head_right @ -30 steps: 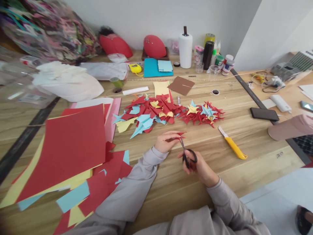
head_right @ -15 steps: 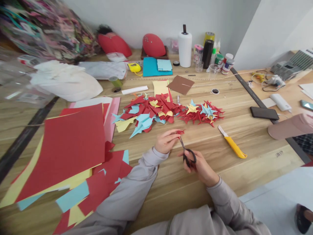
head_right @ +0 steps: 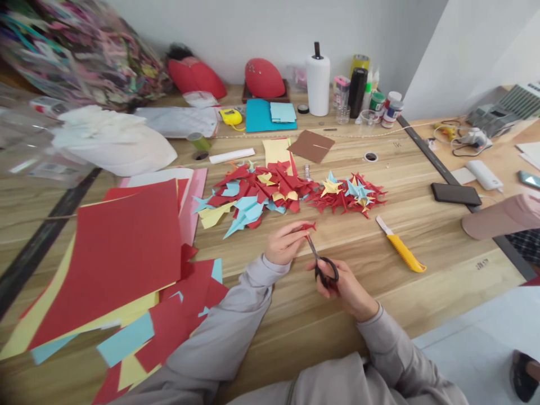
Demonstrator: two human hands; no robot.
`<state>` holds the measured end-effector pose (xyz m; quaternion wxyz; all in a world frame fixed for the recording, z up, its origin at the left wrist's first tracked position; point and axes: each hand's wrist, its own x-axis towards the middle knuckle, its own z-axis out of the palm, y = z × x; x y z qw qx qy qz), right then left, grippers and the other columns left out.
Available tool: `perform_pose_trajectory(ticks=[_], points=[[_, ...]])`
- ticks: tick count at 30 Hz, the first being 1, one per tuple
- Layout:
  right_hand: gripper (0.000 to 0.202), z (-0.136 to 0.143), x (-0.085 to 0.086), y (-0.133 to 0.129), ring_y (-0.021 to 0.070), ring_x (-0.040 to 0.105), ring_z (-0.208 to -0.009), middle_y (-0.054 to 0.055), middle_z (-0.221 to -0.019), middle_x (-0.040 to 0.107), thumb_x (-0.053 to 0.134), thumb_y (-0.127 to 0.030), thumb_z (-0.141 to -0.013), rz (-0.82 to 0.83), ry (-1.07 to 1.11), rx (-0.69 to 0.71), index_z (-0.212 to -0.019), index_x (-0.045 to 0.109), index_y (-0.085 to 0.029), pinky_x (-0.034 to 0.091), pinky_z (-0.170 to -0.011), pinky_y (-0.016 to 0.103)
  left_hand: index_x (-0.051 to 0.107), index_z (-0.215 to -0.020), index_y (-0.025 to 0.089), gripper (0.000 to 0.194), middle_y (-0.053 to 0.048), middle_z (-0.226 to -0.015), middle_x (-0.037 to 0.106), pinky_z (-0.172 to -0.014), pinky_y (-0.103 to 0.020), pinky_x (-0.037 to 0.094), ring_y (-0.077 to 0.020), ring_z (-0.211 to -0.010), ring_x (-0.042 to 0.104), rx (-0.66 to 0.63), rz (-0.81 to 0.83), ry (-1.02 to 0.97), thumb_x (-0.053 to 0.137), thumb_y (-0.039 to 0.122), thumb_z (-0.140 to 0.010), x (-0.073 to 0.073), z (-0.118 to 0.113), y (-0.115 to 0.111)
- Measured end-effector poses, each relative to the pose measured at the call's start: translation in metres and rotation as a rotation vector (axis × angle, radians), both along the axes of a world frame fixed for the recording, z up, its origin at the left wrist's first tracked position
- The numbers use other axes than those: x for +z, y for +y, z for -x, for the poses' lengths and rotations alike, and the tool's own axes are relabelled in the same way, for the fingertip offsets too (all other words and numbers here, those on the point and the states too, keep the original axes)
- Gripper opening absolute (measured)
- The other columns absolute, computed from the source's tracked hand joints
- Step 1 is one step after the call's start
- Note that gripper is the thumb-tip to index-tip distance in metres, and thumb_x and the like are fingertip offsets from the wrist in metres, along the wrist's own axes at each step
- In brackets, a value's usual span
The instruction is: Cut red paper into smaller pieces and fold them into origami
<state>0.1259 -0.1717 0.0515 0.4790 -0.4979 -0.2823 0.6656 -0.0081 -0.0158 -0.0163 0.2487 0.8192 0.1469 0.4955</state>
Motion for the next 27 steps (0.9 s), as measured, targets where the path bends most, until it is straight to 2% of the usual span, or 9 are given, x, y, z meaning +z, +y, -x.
perform_pose_trajectory(ticks=[19, 27], points=[[0.051, 0.0, -0.0013, 0.0011, 0.0067, 0.022, -0.039, -0.008, -0.043, 0.041, 0.053, -0.061, -0.087, -0.008, 0.003, 0.01, -0.097, 0.063, -0.012, 0.01, -0.042, 0.025, 0.072, -0.103, 0.02, 0.024, -0.01, -0.117, 0.069, -0.09, -0.026, 0.058, -0.0152, -0.104, 0.068, 0.004, -0.034, -0.003, 0.058, 0.008, -0.088, 0.0035, 0.0002, -0.0015], [0.051, 0.0009, 0.0001, 0.0017, 0.0066, 0.021, -0.039, -0.008, -0.042, 0.04, 0.054, -0.063, -0.085, -0.011, -0.005, 0.009, -0.094, 0.063, -0.013, 0.01, -0.043, 0.025, 0.072, -0.104, 0.022, 0.023, -0.009, -0.117, 0.07, -0.089, -0.026, 0.058, -0.0154, -0.103, 0.068, 0.02, -0.042, -0.001, 0.057, 0.011, -0.089, 0.0037, 0.0005, -0.0014]])
